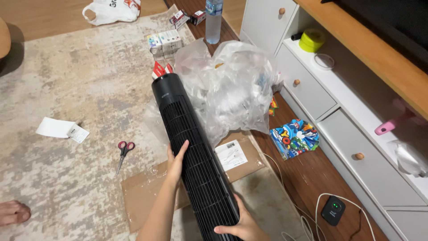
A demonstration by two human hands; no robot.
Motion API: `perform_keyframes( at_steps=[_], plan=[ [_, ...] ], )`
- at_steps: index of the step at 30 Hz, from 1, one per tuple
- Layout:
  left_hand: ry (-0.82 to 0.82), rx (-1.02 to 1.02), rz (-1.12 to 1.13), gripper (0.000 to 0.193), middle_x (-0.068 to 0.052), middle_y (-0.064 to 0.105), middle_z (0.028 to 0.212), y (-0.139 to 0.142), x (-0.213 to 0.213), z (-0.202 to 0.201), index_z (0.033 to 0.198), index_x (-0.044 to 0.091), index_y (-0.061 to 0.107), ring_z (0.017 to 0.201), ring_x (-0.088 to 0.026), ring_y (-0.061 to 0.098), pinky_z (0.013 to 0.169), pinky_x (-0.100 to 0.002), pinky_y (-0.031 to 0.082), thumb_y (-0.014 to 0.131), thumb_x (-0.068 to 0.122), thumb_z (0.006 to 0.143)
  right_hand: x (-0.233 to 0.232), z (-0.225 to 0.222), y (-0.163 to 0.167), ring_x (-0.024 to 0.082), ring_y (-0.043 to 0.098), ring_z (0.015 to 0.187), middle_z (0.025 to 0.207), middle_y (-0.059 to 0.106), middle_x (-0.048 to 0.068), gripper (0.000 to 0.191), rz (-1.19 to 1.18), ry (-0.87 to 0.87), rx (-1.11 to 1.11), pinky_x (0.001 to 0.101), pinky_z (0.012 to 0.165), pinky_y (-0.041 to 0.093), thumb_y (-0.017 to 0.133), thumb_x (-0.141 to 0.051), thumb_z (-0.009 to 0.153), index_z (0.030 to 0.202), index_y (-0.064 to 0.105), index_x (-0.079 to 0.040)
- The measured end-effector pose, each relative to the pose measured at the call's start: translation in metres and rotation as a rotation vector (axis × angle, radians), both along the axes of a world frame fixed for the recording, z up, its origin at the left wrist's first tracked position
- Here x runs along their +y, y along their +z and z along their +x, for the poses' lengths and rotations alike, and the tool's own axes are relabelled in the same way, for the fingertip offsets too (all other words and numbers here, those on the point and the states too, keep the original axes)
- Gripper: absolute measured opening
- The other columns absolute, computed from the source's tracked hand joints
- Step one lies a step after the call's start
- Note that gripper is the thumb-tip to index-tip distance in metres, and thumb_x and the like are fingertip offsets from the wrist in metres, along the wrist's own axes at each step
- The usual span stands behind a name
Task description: The person sits on the floor and assembles a black tower fan, attaching the round base plate and base cover to the bottom of the fan body, handling the power cable and removing packaging around the parts. The clip ends while the base pieces are still being fitted.
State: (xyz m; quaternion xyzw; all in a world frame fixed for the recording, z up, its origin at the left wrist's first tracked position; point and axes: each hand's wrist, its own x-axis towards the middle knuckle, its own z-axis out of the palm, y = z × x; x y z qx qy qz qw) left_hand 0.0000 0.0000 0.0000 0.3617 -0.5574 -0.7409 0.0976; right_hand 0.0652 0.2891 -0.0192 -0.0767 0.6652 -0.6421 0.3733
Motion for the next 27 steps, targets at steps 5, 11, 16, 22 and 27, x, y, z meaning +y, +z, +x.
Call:
perform_keyframes(
  at_steps=[5,11,16,22,27],
  plan=[
    [-0.017,-0.062,0.035,0.116,-0.015,0.035,0.162,-0.016,0.033,0.038,0.164,0.012,0.012,0.145,-0.031,0.042,0.117,-0.042,0.034,0.069,0.061,0.075,-0.012,-0.009,-0.004,0.022,0.051,0.138,0.147,0.053,0.013,0.125,0.112,0.034,0.049,0.0367,0.116,0.040,0.098,-0.017,0.061,0.157,0.018,-0.009],
    [0.017,-0.010,-0.211,0.124,-0.024,0.037,0.156,-0.043,0.104,0.092,0.158,-0.002,0.016,0.144,-0.034,0.039,0.120,-0.040,0.030,0.084,0.052,0.070,0.007,-0.024,-0.056,0.026,0.049,0.137,0.149,0.046,0.017,0.111,0.297,-0.044,0.320,0.0383,0.113,0.039,0.088,-0.042,0.078,0.156,0.019,-0.005],
    [-0.127,-0.176,-0.393,0.148,-0.027,0.026,0.154,-0.066,0.145,0.128,0.153,-0.005,0.001,0.144,-0.037,0.029,0.117,-0.041,0.026,0.103,0.043,0.057,0.066,-0.044,-0.079,0.023,0.062,0.127,0.138,0.067,0.014,0.079,0.410,-0.041,0.135,0.0358,0.109,0.045,0.065,-0.052,0.089,0.152,0.044,-0.009],
    [-0.251,-0.253,-0.249,0.150,-0.025,0.038,0.150,-0.081,0.136,0.128,0.158,-0.001,0.003,0.140,-0.032,0.045,0.115,-0.036,0.038,0.096,0.056,0.056,0.094,-0.049,-0.070,0.018,0.061,0.130,0.138,0.068,0.009,0.056,0.299,-0.070,0.172,0.0319,0.112,0.042,0.063,-0.043,0.095,0.141,0.060,-0.011],
    [-0.154,-0.191,-0.479,0.091,-0.031,0.040,0.154,-0.046,0.105,0.123,0.159,-0.002,0.028,0.143,-0.041,0.040,0.115,-0.045,0.035,0.057,0.062,0.101,0.069,-0.045,-0.069,0.021,0.054,0.135,0.142,0.058,0.009,0.048,0.210,-0.090,0.365,0.0335,0.113,0.040,0.064,-0.021,0.096,0.142,0.057,-0.011]
  ],
)
